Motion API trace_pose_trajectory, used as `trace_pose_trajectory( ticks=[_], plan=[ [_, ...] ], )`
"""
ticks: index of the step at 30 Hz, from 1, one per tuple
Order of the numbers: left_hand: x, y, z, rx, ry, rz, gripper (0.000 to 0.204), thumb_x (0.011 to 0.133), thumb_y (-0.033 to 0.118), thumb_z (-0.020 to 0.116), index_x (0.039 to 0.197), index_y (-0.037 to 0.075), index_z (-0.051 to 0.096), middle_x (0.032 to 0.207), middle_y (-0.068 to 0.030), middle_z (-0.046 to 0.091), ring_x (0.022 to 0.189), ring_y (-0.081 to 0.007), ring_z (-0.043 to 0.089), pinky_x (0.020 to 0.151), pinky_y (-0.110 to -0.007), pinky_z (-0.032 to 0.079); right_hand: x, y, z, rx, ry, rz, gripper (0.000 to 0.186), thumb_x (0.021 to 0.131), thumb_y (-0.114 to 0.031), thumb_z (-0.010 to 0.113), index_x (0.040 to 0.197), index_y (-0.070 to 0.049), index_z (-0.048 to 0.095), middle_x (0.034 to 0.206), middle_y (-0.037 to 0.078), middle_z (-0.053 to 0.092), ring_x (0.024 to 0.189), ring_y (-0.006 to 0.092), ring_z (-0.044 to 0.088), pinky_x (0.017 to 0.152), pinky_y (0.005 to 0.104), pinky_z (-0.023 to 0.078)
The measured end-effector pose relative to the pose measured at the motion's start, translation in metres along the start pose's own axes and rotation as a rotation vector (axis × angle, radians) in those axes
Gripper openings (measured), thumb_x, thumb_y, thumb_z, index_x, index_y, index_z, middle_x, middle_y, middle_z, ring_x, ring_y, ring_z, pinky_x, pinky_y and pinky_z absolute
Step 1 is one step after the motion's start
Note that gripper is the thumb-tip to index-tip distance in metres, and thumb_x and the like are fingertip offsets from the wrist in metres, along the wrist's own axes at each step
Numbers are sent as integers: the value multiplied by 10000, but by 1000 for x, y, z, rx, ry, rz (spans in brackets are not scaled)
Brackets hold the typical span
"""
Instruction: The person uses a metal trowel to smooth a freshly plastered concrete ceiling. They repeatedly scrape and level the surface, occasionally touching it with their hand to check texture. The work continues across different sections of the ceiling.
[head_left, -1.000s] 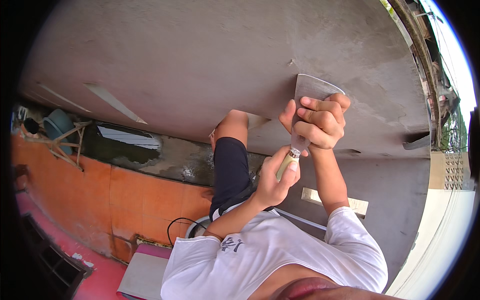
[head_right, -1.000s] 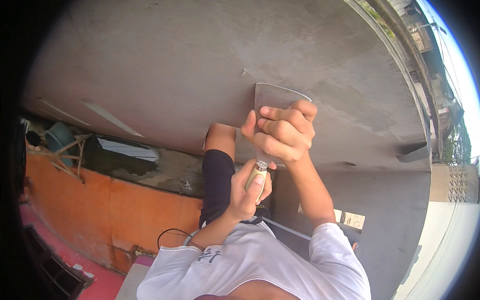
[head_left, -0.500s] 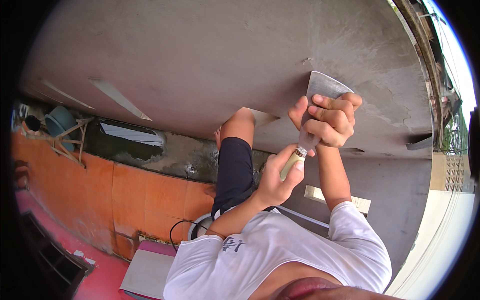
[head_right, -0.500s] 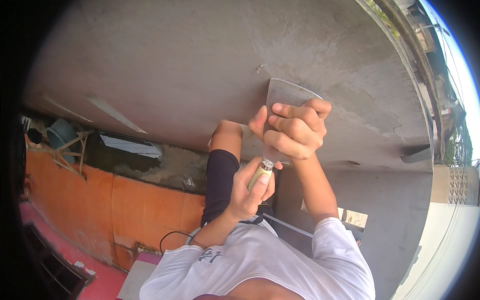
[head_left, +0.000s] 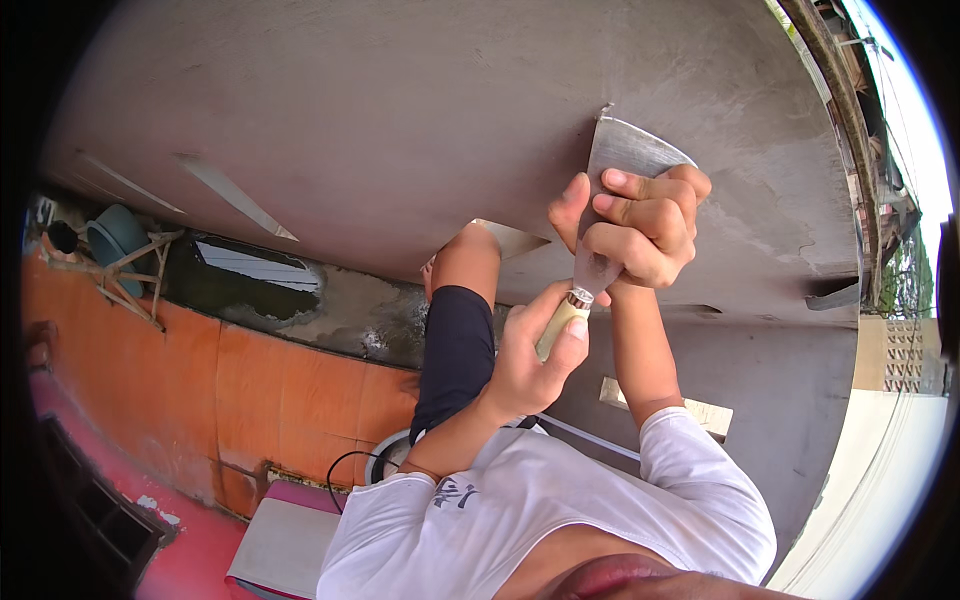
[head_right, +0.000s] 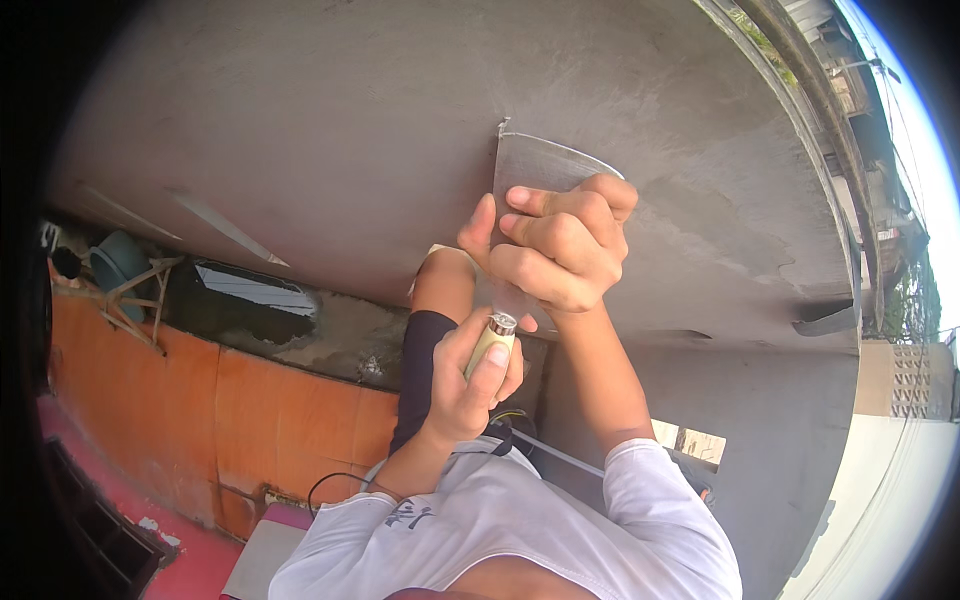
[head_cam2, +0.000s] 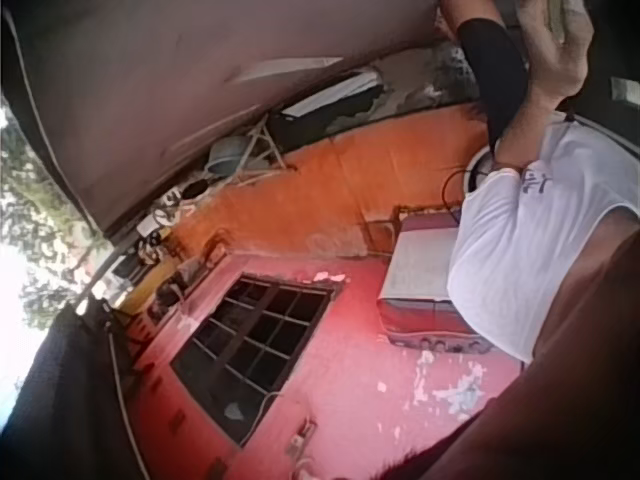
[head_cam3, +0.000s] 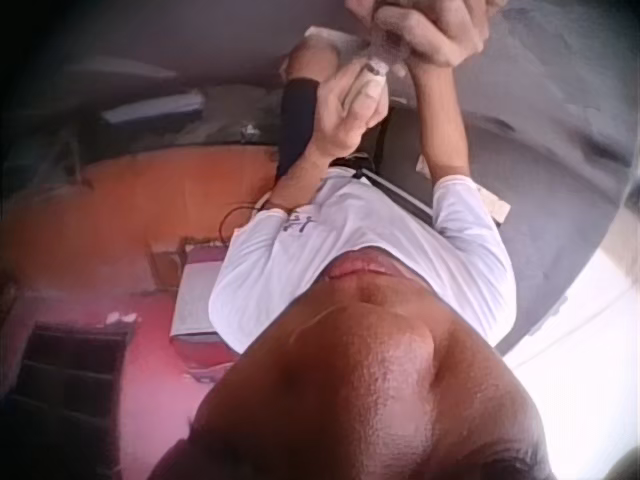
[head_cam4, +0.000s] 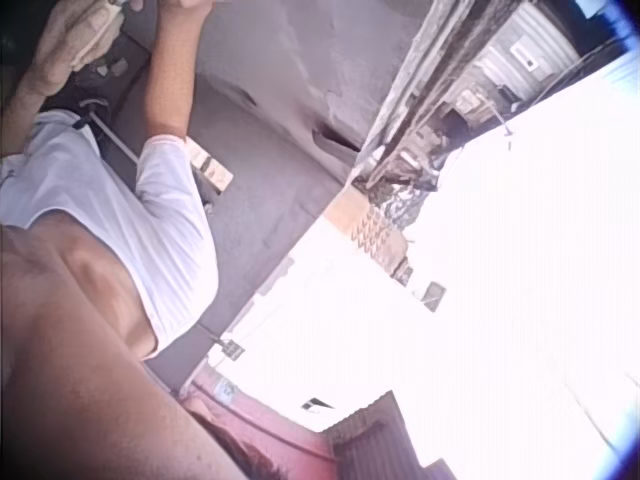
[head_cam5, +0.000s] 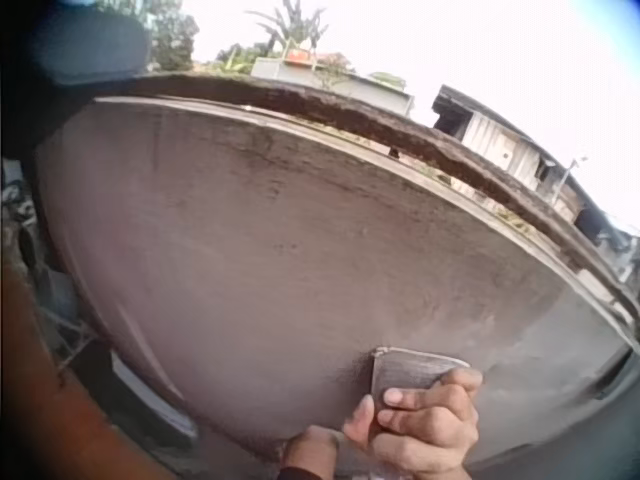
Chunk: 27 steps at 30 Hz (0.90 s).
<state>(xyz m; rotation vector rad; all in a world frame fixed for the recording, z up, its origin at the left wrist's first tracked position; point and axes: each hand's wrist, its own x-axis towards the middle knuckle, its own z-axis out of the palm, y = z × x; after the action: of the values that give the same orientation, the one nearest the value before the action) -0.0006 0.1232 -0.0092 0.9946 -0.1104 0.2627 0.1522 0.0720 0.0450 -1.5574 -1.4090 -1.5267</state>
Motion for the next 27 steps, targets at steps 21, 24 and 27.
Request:
trace_pose_trajectory(
  ticks=[21, 24, 27],
  plan=[
    [11, 34, -13, 98, -2, 41, 380, 996, 275, 457, 1126, -64, 572, 530, 11, 471, 445, -44, 365, 449, -230, 294, 32, -3, 23, 3, 71, 13, 390, 549, 15, 780, 555, -226, 474, 625, -110, 489, 678, 92, 608, 668, 297, 355],
    [14, 43, -17, 14, -30, 1, 319, 1002, 242, 513, 1187, 1, 606, 636, 29, 471, 551, -49, 454, 533, -243, 367, 41, 0, 31, 23, 130, 20, 389, 540, 18, 771, 555, -223, 467, 620, -111, 479, 667, 92, 600, 670, 292, 353],
    [4, 33, -16, 52, -9, -3, 324, 1003, 246, 516, 1186, -3, 613, 642, 28, 475, 557, -47, 460, 539, -238, 371, 25, -6, 22, 8, 71, 28, 409, 581, 14, 800, 582, -214, 460, 641, -96, 490, 658, 107, 608, 654, 296, 365]
  ],
)
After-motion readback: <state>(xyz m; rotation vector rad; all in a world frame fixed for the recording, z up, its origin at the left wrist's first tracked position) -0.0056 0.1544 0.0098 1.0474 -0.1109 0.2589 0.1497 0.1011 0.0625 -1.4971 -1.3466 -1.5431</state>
